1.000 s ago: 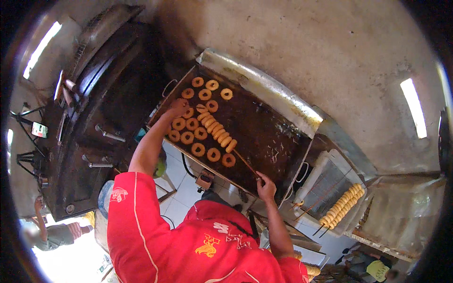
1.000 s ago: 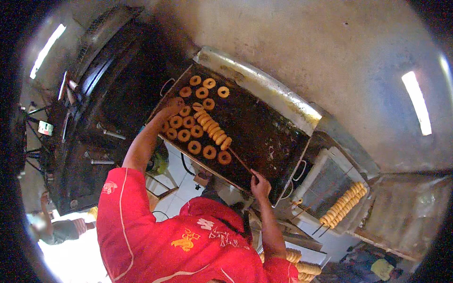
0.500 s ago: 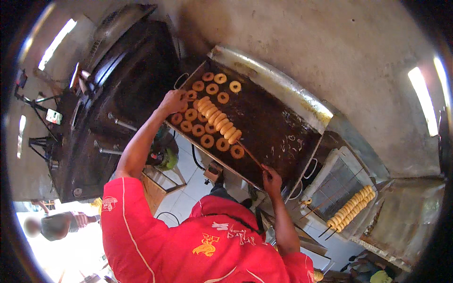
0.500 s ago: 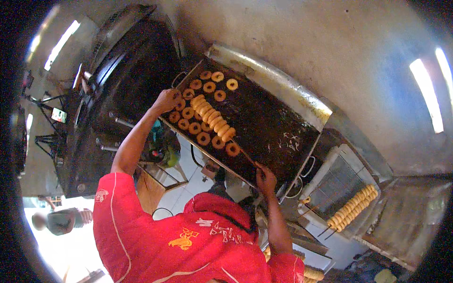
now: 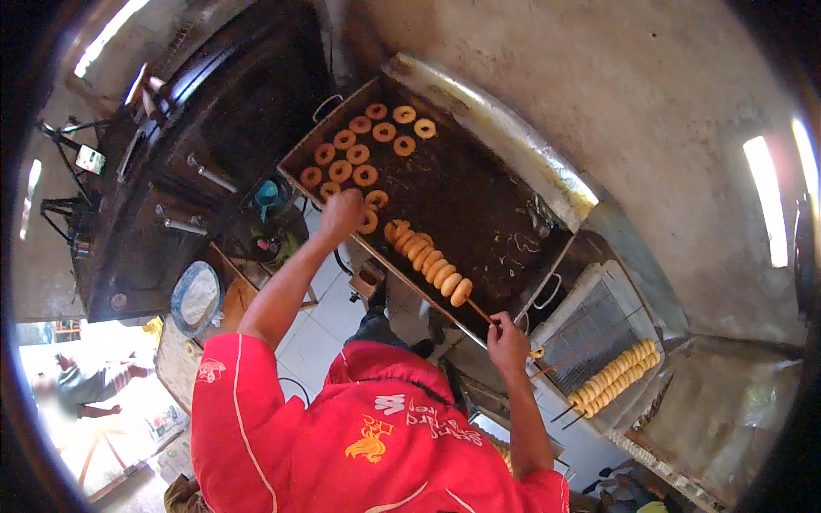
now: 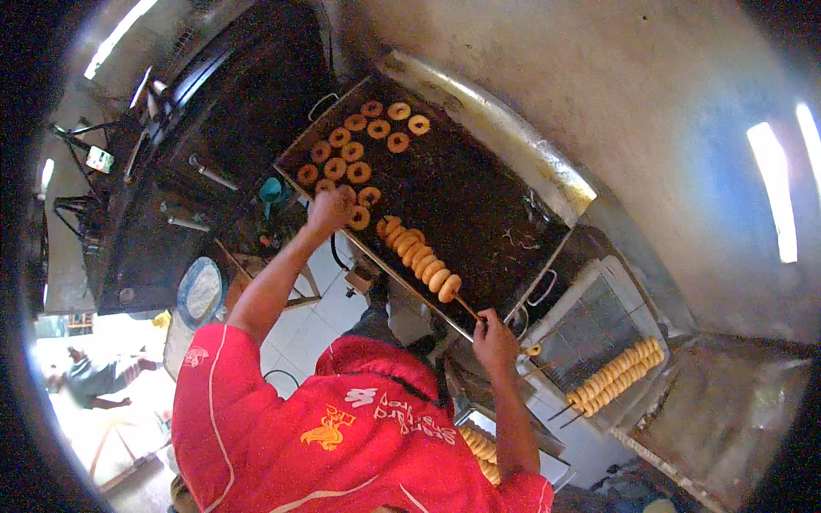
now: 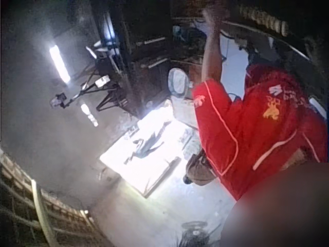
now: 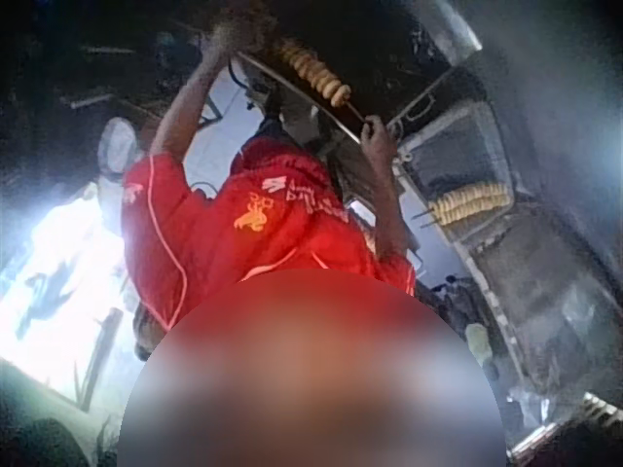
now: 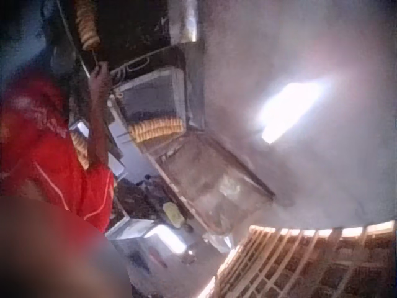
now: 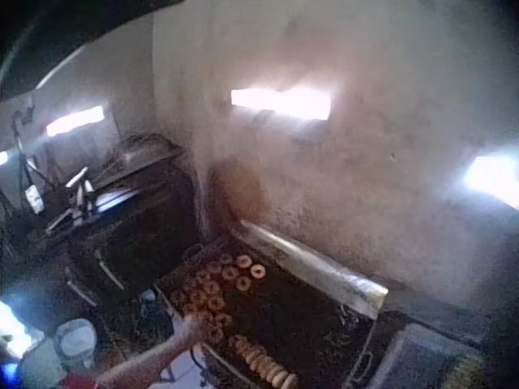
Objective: The person transfers uncooked doughnut rings from a wooden board onto a metal tray, then uses a long metal skewer to thread the rings and place them into a fryer. The person repeats this process, loading multiple skewers with doughnuts and arranging them in the fryer.
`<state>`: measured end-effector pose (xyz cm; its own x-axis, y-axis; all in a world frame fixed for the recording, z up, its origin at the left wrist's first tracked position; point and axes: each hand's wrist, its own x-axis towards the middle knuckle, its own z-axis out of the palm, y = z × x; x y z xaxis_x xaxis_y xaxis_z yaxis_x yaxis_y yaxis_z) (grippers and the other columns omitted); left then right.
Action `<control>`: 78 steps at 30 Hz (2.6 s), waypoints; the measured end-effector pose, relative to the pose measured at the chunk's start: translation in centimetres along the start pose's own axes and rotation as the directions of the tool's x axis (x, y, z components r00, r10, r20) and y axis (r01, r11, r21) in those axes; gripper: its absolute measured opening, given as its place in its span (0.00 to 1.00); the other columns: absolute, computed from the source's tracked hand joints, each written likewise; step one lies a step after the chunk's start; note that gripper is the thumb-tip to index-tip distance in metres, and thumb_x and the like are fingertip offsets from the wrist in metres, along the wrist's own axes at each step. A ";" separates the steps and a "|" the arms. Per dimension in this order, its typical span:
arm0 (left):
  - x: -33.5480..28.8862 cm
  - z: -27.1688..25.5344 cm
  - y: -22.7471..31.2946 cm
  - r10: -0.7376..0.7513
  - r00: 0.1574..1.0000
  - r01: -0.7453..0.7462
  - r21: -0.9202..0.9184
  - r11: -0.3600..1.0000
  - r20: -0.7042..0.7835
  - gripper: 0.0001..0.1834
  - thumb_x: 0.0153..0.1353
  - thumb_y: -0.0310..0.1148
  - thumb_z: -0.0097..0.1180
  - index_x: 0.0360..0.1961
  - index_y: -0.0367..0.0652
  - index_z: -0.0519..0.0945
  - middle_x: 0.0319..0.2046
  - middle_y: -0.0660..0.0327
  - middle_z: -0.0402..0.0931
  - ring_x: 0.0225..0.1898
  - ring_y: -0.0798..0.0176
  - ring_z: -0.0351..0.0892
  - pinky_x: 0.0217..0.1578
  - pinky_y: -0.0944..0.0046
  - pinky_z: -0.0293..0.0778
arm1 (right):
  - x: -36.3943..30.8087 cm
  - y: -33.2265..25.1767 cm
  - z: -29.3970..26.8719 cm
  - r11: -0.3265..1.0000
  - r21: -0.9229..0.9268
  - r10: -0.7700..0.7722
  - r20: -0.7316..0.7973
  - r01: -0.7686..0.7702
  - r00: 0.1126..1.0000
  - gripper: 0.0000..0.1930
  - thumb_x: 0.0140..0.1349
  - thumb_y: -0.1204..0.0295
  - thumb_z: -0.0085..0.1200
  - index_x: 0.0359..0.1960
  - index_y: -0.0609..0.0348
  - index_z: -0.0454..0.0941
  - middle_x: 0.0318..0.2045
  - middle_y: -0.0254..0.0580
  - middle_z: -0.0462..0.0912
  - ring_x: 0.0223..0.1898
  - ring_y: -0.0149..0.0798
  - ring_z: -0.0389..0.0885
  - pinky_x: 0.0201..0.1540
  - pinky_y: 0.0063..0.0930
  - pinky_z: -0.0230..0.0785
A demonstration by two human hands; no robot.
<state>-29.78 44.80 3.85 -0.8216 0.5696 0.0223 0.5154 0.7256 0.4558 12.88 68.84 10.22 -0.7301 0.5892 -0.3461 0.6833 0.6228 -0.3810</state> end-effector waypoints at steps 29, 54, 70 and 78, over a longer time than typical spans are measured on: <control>15.1 -0.7 -14.3 0.092 0.980 -0.101 0.044 0.994 0.176 0.13 0.66 0.43 0.59 0.46 0.49 0.85 0.41 0.50 0.87 0.46 0.44 0.86 0.46 0.44 0.80 | 12.2 -6.1 10.9 0.905 0.392 -0.087 -0.215 0.168 0.973 0.11 0.68 0.69 0.61 0.50 0.50 0.83 0.38 0.46 0.88 0.40 0.50 0.87 0.44 0.43 0.77; 8.9 -18.3 -4.6 0.168 0.980 -0.146 -0.191 0.971 0.106 0.13 0.64 0.39 0.62 0.38 0.39 0.85 0.28 0.46 0.84 0.31 0.43 0.86 0.34 0.49 0.80 | 10.9 -2.4 12.0 0.849 0.503 0.003 -0.307 0.160 0.952 0.16 0.67 0.58 0.67 0.38 0.59 0.83 0.30 0.42 0.87 0.33 0.39 0.85 0.40 0.35 0.76; 1.7 0.8 -5.6 -0.045 0.999 0.045 0.089 0.995 0.004 0.10 0.62 0.34 0.59 0.36 0.37 0.84 0.35 0.41 0.85 0.40 0.33 0.85 0.42 0.40 0.80 | 0.6 1.0 1.5 0.998 0.057 -0.015 -0.081 0.020 0.997 0.12 0.68 0.57 0.61 0.44 0.49 0.79 0.33 0.47 0.89 0.36 0.58 0.88 0.38 0.52 0.77; 3.7 -1.9 -9.2 0.242 0.970 -0.243 -0.092 0.966 -0.031 0.10 0.59 0.35 0.61 0.32 0.38 0.84 0.30 0.41 0.82 0.36 0.36 0.84 0.38 0.42 0.78 | 8.4 0.6 9.2 0.922 0.324 -0.153 -0.201 0.212 0.968 0.09 0.67 0.62 0.63 0.42 0.52 0.81 0.30 0.41 0.87 0.33 0.48 0.88 0.36 0.42 0.76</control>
<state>-38.03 39.52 1.43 -0.6799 0.7158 0.1593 0.6753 0.5264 0.5166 7.14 69.45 -0.77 -0.8090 0.5784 -0.1049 0.4718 0.5323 -0.7029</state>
